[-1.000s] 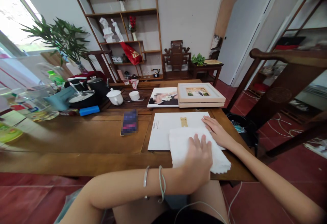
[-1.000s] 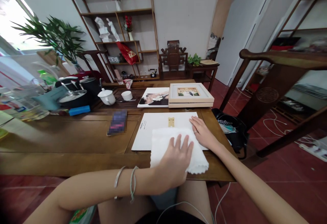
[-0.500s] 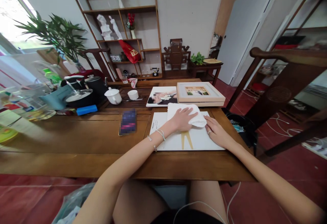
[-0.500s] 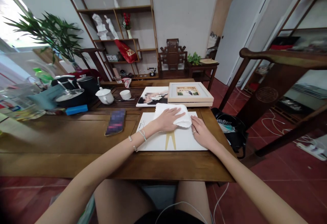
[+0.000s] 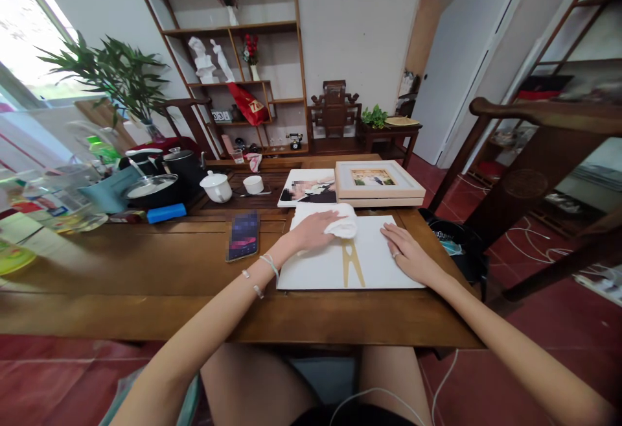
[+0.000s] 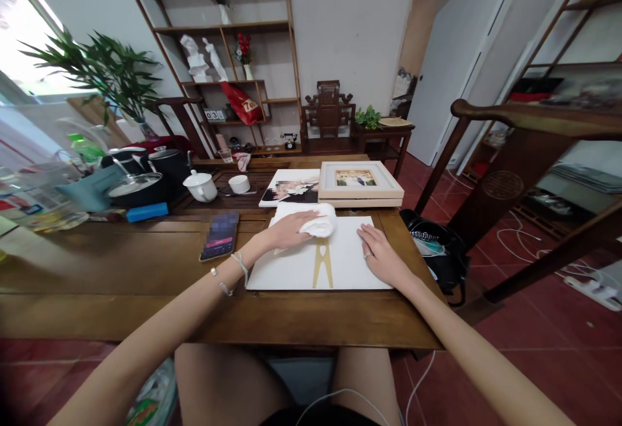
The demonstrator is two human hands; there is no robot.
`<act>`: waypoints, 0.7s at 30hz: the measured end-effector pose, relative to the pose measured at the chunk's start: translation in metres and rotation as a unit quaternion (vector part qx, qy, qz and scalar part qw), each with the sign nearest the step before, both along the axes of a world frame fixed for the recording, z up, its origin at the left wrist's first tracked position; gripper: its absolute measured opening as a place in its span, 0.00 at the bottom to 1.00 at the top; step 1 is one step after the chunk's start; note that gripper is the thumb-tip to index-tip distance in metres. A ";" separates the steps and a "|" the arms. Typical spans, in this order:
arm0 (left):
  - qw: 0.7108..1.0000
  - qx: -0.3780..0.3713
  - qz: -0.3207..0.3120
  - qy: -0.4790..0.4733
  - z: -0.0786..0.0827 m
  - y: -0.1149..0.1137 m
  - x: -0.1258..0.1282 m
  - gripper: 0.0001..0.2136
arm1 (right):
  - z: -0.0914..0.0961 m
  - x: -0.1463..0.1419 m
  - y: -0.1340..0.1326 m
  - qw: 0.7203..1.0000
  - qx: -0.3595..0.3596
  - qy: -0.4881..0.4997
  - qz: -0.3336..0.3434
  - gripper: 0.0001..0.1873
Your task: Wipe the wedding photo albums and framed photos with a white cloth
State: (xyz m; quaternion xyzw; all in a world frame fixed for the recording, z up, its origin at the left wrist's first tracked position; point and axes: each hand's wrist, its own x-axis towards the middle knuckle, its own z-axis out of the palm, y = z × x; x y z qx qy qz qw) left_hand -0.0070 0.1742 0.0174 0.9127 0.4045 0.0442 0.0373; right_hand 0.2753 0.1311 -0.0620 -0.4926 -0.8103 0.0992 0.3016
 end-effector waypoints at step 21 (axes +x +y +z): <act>0.999 -0.035 0.013 0.029 0.000 -0.076 -0.038 0.35 | -0.006 0.002 0.004 1.000 0.003 0.010 -0.003 0.24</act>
